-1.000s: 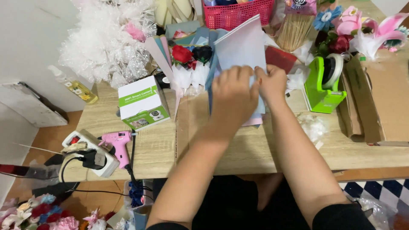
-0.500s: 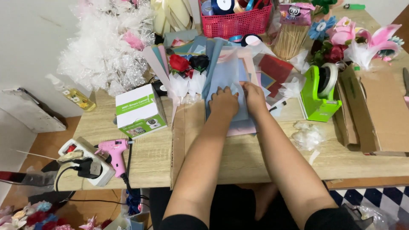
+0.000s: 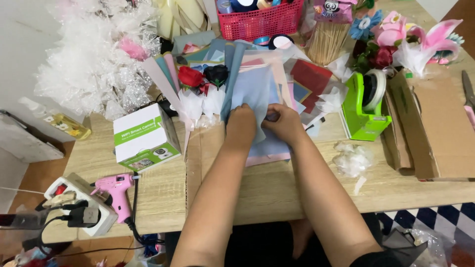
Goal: The person wraps a bouquet of artificial red and black roses with layers of pastel-colored tissue paper. They secure the wrapping around the stems using a stapler and clear tape, adjusting the paper folds throughout the process.
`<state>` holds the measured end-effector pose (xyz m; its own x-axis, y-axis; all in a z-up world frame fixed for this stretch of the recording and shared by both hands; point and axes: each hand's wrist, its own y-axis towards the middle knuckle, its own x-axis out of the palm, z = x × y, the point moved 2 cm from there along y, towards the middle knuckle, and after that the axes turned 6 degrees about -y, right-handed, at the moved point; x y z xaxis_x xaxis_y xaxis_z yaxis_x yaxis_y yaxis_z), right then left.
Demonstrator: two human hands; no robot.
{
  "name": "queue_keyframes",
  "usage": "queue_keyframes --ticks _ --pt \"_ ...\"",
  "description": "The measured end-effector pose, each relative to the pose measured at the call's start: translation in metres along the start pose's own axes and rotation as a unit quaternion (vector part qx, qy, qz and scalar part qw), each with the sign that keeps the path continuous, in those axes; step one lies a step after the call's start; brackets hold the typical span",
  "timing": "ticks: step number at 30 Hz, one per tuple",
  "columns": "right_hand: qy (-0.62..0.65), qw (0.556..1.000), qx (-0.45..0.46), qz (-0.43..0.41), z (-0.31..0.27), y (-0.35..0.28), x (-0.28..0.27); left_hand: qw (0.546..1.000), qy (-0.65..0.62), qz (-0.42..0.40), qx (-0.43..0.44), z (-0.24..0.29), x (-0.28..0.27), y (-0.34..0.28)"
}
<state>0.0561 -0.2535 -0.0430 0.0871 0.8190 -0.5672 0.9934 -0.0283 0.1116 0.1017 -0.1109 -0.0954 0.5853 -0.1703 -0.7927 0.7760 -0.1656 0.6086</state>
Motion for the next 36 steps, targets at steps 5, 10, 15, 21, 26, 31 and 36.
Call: queue_keyframes --ticks 5,10,15,21,26,31,36 --pt "-0.144 0.989 -0.016 0.035 0.024 0.006 0.024 0.999 -0.042 -0.026 0.0 -0.007 0.003 -0.002" --pt "-0.185 0.977 -0.046 0.1 0.035 0.013 0.026 0.998 -0.056 -0.016 -0.029 0.0 -0.035 -0.001" --pt "-0.104 0.973 0.009 0.207 0.031 0.01 -0.015 0.995 -0.089 -0.013 -0.033 0.003 -0.028 -0.014" --pt "0.117 0.895 -0.107 0.416 -0.013 -0.015 -0.044 0.898 -0.163 -0.385 -0.139 0.033 -0.141 0.01" --pt "0.046 0.933 -0.13 0.331 -0.005 -0.003 -0.011 0.899 -0.112 -0.391 -0.164 0.043 -0.104 0.004" --pt "-0.088 0.967 -0.023 0.237 0.065 0.046 0.027 0.874 -0.107 -0.425 -0.212 0.04 -0.099 -0.011" --pt "-0.135 0.959 -0.058 0.242 -0.004 0.005 0.007 0.941 -0.069 -0.326 -0.063 0.016 -0.194 0.001"
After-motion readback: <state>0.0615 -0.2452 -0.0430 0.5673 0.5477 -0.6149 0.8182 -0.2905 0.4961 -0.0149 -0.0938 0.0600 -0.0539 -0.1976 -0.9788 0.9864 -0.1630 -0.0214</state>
